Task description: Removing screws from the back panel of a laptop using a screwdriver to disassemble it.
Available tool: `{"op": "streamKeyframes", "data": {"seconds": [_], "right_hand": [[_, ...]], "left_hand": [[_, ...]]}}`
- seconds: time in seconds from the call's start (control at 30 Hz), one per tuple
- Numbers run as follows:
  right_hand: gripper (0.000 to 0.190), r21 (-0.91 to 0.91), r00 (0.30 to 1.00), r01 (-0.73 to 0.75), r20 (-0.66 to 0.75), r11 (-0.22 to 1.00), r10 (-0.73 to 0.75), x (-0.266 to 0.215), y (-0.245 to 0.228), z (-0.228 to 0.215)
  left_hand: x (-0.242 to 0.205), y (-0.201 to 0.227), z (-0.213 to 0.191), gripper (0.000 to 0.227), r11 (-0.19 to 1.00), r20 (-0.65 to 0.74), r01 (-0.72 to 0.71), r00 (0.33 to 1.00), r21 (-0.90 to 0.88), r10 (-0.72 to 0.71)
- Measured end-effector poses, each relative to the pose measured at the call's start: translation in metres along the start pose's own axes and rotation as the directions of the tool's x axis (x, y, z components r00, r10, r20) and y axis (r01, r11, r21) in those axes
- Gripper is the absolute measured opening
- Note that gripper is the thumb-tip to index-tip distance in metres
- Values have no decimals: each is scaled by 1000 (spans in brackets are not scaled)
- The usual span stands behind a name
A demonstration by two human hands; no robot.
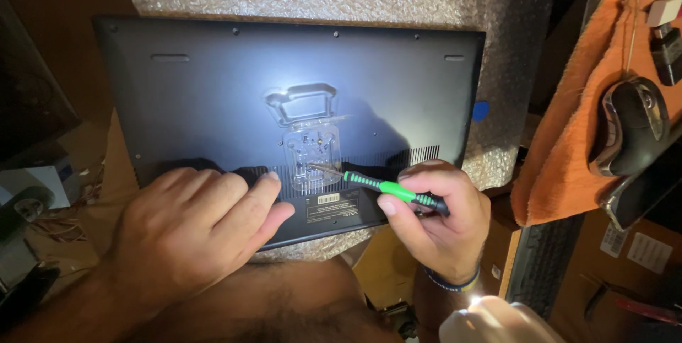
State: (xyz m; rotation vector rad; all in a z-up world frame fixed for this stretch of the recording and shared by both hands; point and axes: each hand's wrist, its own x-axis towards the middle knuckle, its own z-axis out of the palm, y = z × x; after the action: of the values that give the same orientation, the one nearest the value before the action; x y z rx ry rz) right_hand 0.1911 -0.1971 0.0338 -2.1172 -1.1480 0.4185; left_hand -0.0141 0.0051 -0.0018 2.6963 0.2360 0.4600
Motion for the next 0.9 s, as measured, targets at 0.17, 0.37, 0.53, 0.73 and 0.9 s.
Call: {"op": "streamKeyframes", "data": {"seconds": [0.17, 0.37, 0.53, 0.73, 0.9], "right_hand": [[28, 30, 1000, 25, -15, 999, -24, 0, 2, 0], [26, 302, 996, -25, -69, 953, 48, -4, -1, 0], [26, 259, 992, -7, -119, 966, 40, -10, 1, -2], [25, 306, 994, 31, -109, 951, 2, -10, -3, -6], [23, 442, 978, 206, -115, 873, -173, -15, 10, -3]], "left_hand": [[2, 0, 1, 28, 1000, -19, 3, 1000, 15, -3], [19, 8, 4, 18, 994, -47, 59, 997, -89, -63], [28, 18, 12, 14, 993, -66, 118, 991, -23, -119], [35, 21, 10, 23, 990, -73, 93, 992, -102, -101], [28, 24, 2, 18, 945, -50, 144, 985, -294, -166]]}}
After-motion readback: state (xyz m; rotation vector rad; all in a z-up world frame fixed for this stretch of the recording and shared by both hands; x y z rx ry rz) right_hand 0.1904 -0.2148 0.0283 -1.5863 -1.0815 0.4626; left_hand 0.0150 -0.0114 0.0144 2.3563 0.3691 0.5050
